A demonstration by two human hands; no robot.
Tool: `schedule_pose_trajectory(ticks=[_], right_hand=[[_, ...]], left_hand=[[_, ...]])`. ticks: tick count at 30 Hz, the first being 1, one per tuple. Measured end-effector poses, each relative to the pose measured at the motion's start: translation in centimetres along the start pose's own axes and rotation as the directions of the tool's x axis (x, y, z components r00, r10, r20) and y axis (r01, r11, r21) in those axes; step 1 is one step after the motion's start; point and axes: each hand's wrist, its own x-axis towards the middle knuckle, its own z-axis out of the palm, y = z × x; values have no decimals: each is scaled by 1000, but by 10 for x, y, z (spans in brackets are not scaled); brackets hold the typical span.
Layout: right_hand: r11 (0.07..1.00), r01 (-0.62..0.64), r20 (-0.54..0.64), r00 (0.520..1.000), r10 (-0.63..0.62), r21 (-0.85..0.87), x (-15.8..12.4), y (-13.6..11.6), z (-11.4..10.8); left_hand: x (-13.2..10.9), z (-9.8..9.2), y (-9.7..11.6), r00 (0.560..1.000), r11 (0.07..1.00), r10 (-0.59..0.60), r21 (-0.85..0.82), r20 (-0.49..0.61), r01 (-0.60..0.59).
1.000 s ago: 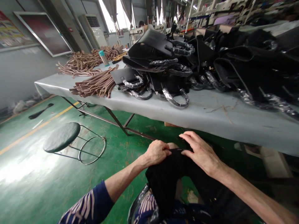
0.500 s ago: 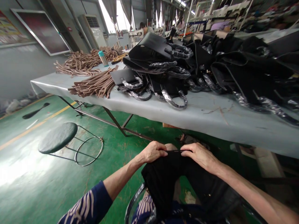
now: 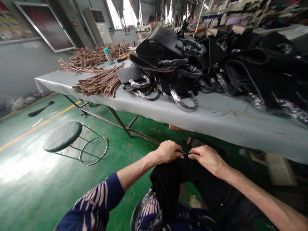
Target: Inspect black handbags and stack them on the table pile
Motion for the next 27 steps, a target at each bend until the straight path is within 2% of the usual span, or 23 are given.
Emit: schedule_pose_trajectory(ticks=[5, 8, 13, 16, 20, 27], right_hand=[[999, 37, 24, 999, -38, 25, -1, 5, -1], [996, 83, 9, 997, -83, 11, -1, 7, -1], [985, 162, -65, 984, -166, -59, -2, 5, 5], [975, 221, -79, 972, -221, -17, -2, 2, 8], [972, 226, -51, 973, -223, 58, 1, -1, 8], [978, 199, -22, 980, -198, 69, 5, 0, 5]], left_hand=[[5, 0, -6, 994, 957, 59, -289, 95, -29], [4, 1, -8, 995, 914, 46, -405, 89, -6], [4, 3, -7, 998, 931, 33, -364, 60, -9], [3, 3, -5, 998, 950, 48, -312, 35, -35], [0, 3, -3, 998, 962, 59, -268, 7, -55], [-4, 2, -5, 997, 903, 64, -428, 33, -44]])
